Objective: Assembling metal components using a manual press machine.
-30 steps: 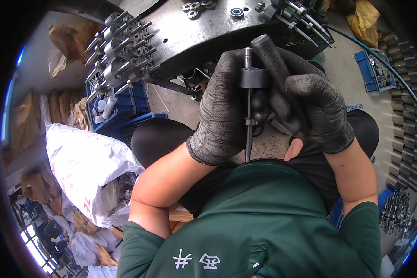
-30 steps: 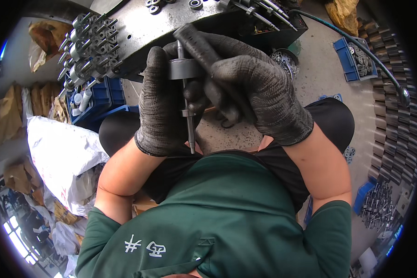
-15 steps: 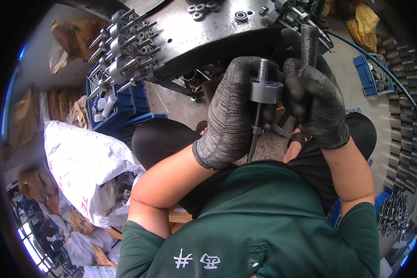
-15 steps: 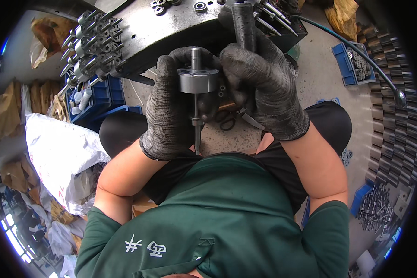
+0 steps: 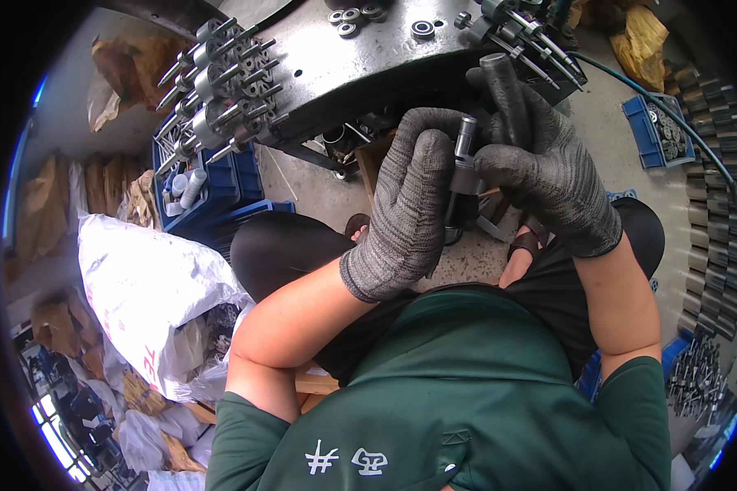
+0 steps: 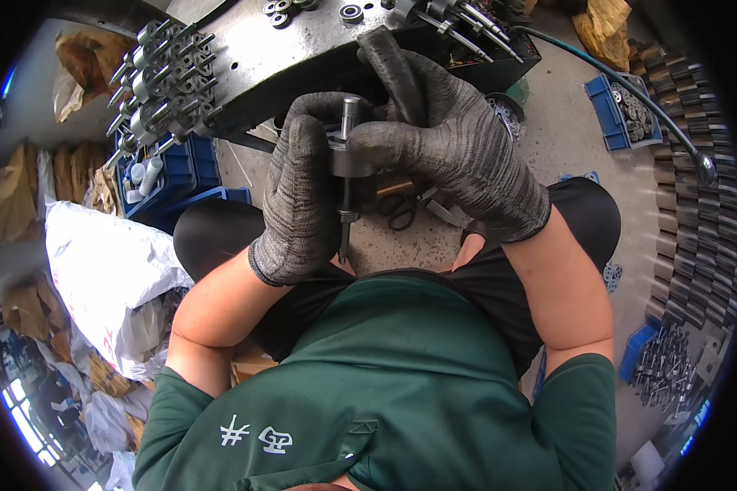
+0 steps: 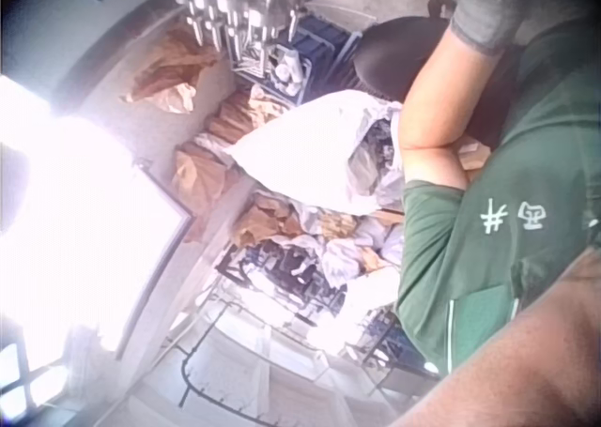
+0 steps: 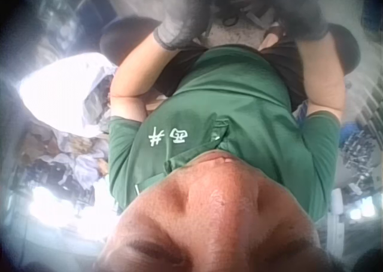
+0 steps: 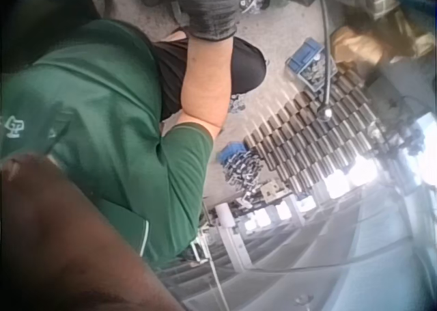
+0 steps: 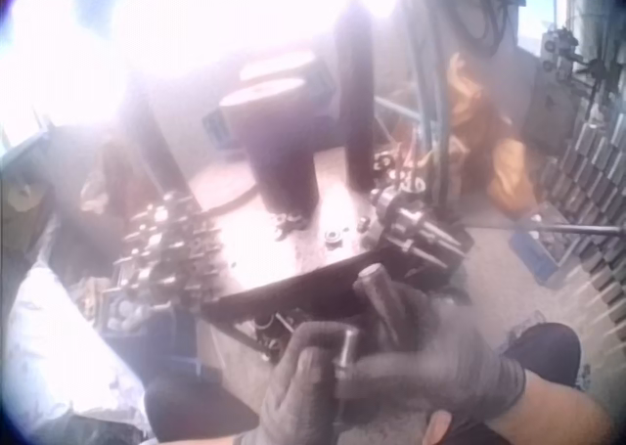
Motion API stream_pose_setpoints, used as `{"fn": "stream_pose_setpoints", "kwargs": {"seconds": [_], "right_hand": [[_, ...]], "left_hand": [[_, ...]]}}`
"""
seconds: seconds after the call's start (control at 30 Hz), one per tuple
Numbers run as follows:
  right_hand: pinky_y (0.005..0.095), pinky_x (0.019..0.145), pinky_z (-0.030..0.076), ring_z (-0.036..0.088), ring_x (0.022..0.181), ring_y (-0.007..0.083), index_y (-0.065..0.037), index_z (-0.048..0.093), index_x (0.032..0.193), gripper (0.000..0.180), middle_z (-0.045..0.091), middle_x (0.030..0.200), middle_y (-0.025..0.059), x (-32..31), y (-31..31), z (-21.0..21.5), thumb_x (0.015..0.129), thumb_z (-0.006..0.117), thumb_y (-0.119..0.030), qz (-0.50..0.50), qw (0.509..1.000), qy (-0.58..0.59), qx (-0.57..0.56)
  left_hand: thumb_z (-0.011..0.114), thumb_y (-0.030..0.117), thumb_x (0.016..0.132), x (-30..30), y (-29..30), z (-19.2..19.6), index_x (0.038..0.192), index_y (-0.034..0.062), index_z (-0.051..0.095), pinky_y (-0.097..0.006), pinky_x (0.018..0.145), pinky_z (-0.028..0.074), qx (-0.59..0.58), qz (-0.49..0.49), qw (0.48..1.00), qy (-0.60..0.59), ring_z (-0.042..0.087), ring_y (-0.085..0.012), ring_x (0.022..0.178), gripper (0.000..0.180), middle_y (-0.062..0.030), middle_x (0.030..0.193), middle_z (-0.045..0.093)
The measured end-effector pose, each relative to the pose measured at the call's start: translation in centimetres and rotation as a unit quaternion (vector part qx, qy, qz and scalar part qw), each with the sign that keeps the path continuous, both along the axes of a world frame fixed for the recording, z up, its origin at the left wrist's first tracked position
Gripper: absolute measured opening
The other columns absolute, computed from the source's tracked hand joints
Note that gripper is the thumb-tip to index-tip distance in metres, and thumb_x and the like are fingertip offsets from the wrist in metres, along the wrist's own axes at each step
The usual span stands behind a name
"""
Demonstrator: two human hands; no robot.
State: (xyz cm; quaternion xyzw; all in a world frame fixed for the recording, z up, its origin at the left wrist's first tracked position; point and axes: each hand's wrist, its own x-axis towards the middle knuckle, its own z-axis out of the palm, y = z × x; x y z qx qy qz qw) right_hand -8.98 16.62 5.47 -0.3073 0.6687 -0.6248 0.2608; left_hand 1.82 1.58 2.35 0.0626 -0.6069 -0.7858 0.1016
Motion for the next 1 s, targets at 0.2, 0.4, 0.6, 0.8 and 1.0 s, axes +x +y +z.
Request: {"fn": "stream_pose_setpoints", "kwargs": {"seconds": [0.2,0.4,0.6,0.8,1.0], "right_hand": [[0.0253,0.073,0.055,0.063,0.081,0.0099,-0.007,0.046,0.151,0.073,0.067,0.105,0.0059,-1.1,0.9,0.0,0.088,0.077,-0.026,-0.015,0.988,-0.157,0.007],[0.0241,0.067,0.055,0.063,0.077,0.0114,-0.009,0.038,0.157,0.071,0.067,0.101,0.0091,-1.8,2.1,-4.3,0.091,0.064,-0.012,-0.021,0.976,-0.215,-0.024],[0.0224,0.074,0.054,0.063,0.082,0.0102,-0.003,0.047,0.149,0.058,0.069,0.108,0.0108,-1.7,0.8,-4.7,0.092,0.061,-0.001,-0.001,0.989,-0.139,0.043],[0.0274,0.076,0.055,0.066,0.085,0.0134,-0.003,0.063,0.134,0.045,0.071,0.104,0.0074,-6.5,-5.5,-2.0,0.09,0.059,-0.009,0.044,0.982,0.019,0.181],[0.0413,0.101,0.052,0.068,0.113,0.0332,-0.011,0.067,0.131,0.046,0.07,0.12,0.0219,-9.2,-13.1,-2.9,0.088,0.058,-0.023,0.057,0.907,0.281,0.31]], "left_hand": [[0.045,0.053,0.106,0.1,-0.2,1.9,0.124,0.0069,0.055,-0.025,0.07,0.053,0.094,-0.014,0.995,0.02,0.061,-0.0086,0.08,0.051,-0.0063,0.102,0.064],[0.051,0.043,0.103,-1.2,-2.8,1.9,0.123,0.0064,0.06,-0.023,0.056,0.05,0.242,0.036,0.969,-0.004,0.059,-0.0117,0.063,0.042,-0.009,0.102,0.068],[0.06,0.028,0.094,-2.2,-6.7,0.7,0.119,0.0059,0.061,-0.025,0.056,0.052,0.277,0.101,0.955,-0.02,0.06,-0.0131,0.063,0.034,-0.003,0.076,0.062],[0.059,0.017,0.093,-2.8,-7.7,0.8,0.123,0.0113,0.055,-0.032,0.061,0.056,0.331,0.211,0.92,0.002,0.063,-0.0168,0.073,0.031,-0.0084,0.098,0.065],[0.059,0.016,0.095,-3.9,-8.1,-1.5,0.117,0.0102,0.057,-0.036,0.072,0.058,0.412,0.228,0.882,-0.023,0.066,-0.0208,0.081,0.023,-0.0095,0.095,0.065]]}}
